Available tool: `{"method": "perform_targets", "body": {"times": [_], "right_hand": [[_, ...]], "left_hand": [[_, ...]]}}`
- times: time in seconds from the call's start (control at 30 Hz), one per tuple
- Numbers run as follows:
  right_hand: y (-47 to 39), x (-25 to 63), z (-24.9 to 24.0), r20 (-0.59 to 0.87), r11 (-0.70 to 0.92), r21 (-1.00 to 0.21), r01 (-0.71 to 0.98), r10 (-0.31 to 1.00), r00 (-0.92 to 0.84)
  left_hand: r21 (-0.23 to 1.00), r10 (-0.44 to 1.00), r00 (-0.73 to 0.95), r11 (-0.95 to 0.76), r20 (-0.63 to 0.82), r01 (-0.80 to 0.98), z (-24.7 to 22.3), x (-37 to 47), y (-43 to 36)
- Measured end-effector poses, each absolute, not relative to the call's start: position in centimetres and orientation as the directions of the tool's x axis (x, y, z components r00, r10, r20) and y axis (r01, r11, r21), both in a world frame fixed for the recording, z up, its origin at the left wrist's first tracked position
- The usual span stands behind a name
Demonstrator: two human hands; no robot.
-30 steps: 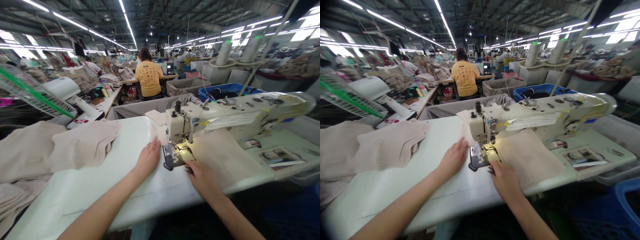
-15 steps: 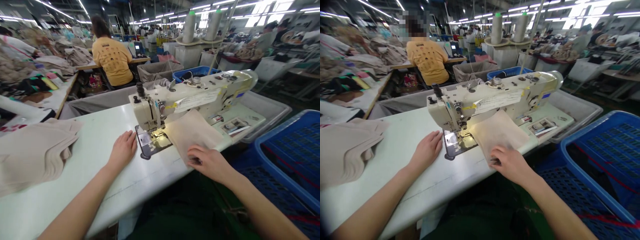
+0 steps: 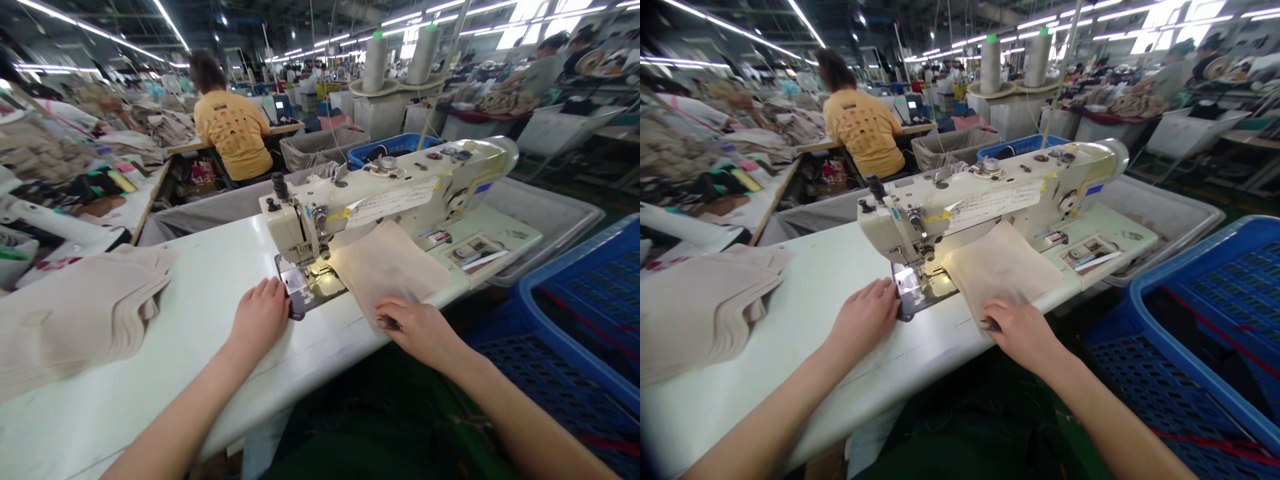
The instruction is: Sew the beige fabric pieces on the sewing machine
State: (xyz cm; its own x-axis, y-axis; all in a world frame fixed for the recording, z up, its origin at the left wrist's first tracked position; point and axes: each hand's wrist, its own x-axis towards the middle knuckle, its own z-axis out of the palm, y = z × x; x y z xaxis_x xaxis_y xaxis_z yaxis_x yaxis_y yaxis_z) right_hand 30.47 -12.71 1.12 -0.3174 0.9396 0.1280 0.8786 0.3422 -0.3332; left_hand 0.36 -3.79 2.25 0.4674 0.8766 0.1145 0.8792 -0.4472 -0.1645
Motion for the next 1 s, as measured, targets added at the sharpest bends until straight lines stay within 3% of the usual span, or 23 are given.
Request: {"method": "perform_targets", "body": {"times": [0.17,0.27,0.53,0.6,0.73,0.8,0.93,1.0], "right_hand": [[-13.0,30.2,0.9,0.159,0.373,-0.300,0.878,0.927,-0.339],[-13.1,29.9,0.9,0.169,0.335,-0.349,0.875,0.941,-0.293],[-12.6,29.3,0.8,0.168,0.140,-0.593,0.793,0.985,-0.049],[-12.4,29.4,0.5,0.238,0.167,-0.608,0.776,0.971,-0.022],[-12.5,29.8,0.0,0.525,0.433,-0.518,0.737,0.842,-0.125],[-12.6,30.4,0.0,0.613,0.451,-0.497,0.742,0.787,-0.067],[-13.0,32.9,0.7,0.700,0.352,-0.582,0.733,0.676,0.231],[-13.3,34.1,1.3,0.753,0.372,-0.534,0.759,0.618,0.228]], "left_hand": [[-0.104,0.813,0.581,-0.580,-0.030,0.808,4.6,4.6,-6.8],[-0.044,0.749,0.661,-0.663,-0.050,0.748,4.8,6.4,-7.3],[0.024,0.582,0.798,-0.810,0.157,0.586,2.8,9.5,-6.4],[0.077,0.520,0.831,-0.853,0.198,0.516,2.2,10.3,-5.4],[0.304,0.437,0.877,-0.878,0.200,0.369,1.4,12.3,-2.7],[0.391,0.432,0.875,-0.860,0.218,0.327,1.4,13.3,-1.6],[0.379,0.412,0.797,-0.891,0.441,0.251,3.4,13.3,-1.9],[0.305,0.323,0.800,-0.934,0.506,0.184,4.7,11.7,-3.4]]}}
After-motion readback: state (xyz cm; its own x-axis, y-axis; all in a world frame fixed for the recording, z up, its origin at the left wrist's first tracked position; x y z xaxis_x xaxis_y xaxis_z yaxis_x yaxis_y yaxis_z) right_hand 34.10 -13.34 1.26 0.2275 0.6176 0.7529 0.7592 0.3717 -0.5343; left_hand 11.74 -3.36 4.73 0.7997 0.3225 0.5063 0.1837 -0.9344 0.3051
